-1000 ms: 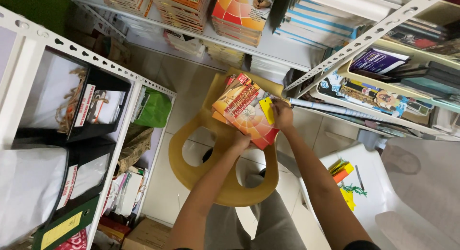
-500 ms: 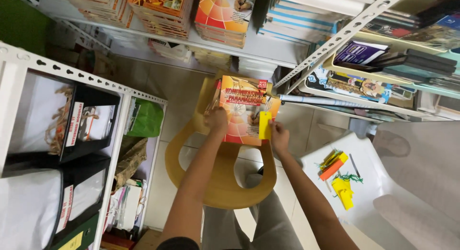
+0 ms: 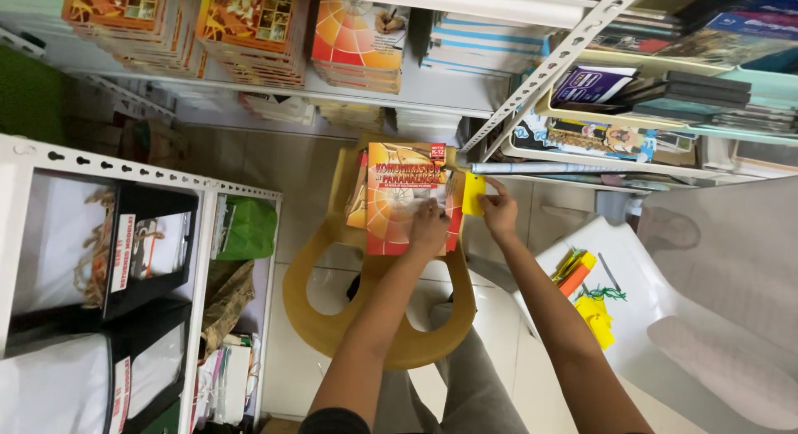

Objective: Attaching colored paper labels with strings to books and organizing them in an archive room.

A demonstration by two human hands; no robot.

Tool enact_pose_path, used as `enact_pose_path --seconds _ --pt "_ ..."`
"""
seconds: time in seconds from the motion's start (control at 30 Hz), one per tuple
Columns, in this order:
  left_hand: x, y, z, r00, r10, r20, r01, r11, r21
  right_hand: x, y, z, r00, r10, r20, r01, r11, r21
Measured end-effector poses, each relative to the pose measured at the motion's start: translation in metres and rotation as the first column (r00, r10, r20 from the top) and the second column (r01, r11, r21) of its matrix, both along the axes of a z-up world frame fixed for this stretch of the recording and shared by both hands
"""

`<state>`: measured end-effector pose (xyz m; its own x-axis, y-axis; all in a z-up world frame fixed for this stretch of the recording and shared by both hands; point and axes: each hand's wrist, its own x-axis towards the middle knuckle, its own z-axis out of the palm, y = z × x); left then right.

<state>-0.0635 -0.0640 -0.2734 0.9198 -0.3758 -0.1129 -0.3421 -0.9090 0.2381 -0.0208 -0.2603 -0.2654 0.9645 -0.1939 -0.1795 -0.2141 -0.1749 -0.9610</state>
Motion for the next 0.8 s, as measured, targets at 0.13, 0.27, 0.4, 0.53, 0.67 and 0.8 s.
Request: enact_pose_path --seconds 0.13,0.27,0.4,0.53,0.67,0.8 --pt "0.008 0.006 -0.001 0.999 -0.03 0.016 0.031 0.999 -0.024 -0.01 -0.001 0.025 0.994 -0.02 -0.107 0.016 0.999 -0.044" --pt "0.02 0.011 0.029 0.998 -0.032 -0.045 0.019 0.966 -0.257 -0.013 0.0 0.032 0.996 -0.08 -0.029 0.081 0.996 0.036" --pt "0.038 0.014 0.002 0.982 0.178 0.066 -0.124 0.867 -0.483 -0.014 0.0 0.023 0.982 -0.188 -0.032 0.187 0.982 -0.036" --pt "0.05 0.025 0.016 0.958 0.263 -0.115 -0.287 0.873 -0.394 -0.015 0.012 0.03 0.973 -0.225 0.045 0.225 0.974 0.014" --pt "0.05 0.044 0.068 0.877 0.418 -0.236 -0.48 0.768 -0.425 -0.015 0.023 0.026 0.964 -0.264 0.017 0.264 0.964 -0.021" --pt "0.059 0.077 0.057 0.847 0.444 -0.292 -0.531 0.733 -0.424 -0.014 0.039 0.038 0.962 -0.271 0.022 0.272 0.96 -0.069"
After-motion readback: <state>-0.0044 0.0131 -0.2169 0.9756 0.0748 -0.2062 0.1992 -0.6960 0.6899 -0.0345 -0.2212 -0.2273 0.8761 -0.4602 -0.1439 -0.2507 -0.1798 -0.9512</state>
